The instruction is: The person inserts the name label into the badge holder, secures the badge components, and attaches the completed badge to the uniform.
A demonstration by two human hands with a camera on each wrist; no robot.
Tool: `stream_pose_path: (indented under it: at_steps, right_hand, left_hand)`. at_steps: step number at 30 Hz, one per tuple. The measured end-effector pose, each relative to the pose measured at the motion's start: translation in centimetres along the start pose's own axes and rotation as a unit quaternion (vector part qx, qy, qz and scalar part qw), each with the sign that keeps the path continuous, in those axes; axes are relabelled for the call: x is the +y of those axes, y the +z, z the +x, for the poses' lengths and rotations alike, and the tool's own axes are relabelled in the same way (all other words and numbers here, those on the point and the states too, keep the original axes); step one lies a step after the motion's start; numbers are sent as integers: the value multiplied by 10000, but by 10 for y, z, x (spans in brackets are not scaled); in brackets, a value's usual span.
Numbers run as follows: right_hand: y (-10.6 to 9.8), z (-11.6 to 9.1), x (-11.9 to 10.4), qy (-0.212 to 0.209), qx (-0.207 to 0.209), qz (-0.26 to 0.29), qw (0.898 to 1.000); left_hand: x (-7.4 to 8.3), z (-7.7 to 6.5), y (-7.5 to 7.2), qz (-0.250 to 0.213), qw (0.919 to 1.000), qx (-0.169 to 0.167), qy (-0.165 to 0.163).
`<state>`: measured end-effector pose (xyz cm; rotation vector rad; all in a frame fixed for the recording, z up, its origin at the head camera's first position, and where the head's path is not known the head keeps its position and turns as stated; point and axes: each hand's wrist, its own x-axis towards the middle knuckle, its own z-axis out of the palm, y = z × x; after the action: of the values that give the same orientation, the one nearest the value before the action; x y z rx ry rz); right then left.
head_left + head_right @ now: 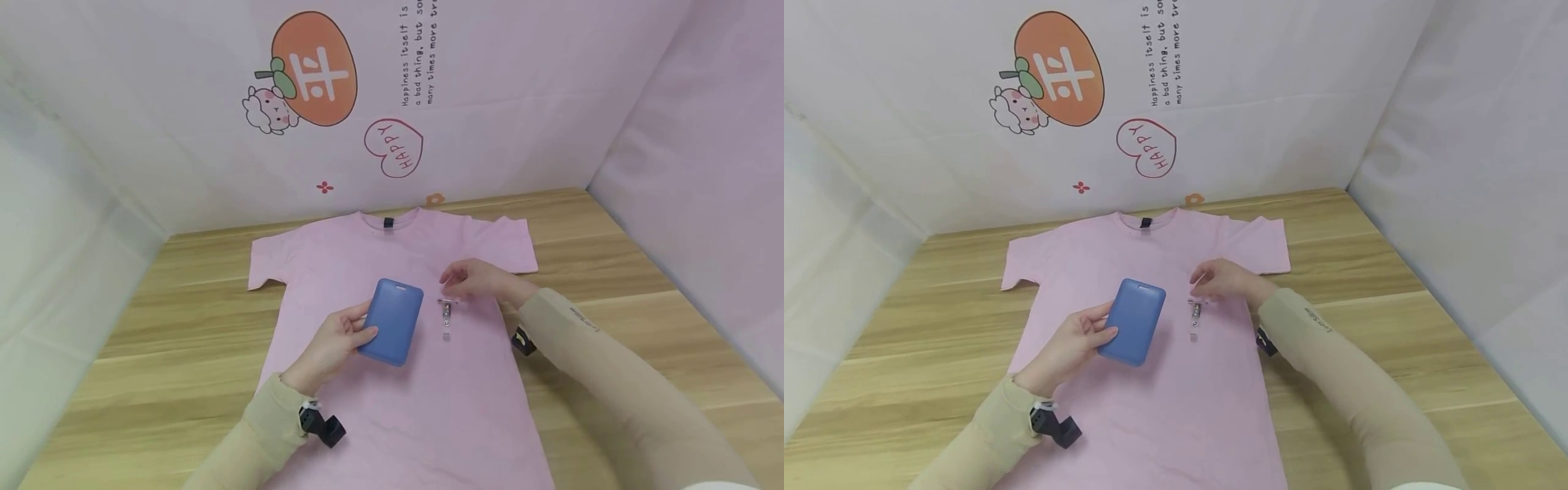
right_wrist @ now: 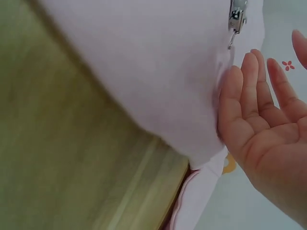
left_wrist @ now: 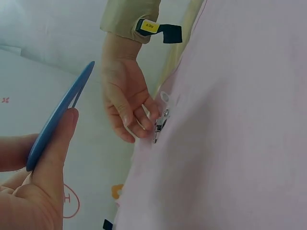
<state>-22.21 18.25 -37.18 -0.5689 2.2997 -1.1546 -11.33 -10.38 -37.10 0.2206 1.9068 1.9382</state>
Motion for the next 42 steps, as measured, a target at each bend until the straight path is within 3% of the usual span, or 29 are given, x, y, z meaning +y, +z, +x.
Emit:
stream_pose_path:
  at_steps: [8, 18, 24, 35, 42]
  right_hand:
    - [3, 6, 4, 540, -194, -539, 9969]
    - [7, 9, -2, 471, -369, -1144, 9916]
    - [10, 12, -1, 477, -326, -1287, 9900]
    - [16, 13, 2, 129, -183, -1498, 9885]
    - [16, 12, 2, 213, -214, -1533, 9877]
  left_hand:
    - [-3, -3, -5, -19, 10000, 19, -80]
    - [-5, -3, -10, -43, 10000, -23, -48]
    - [-7, 0, -9, -2, 9998, -178, 12]
    - [-9, 2, -3, -71, 9997, -207, -96]
    - [-8, 3, 0, -35, 9995, -291, -108]
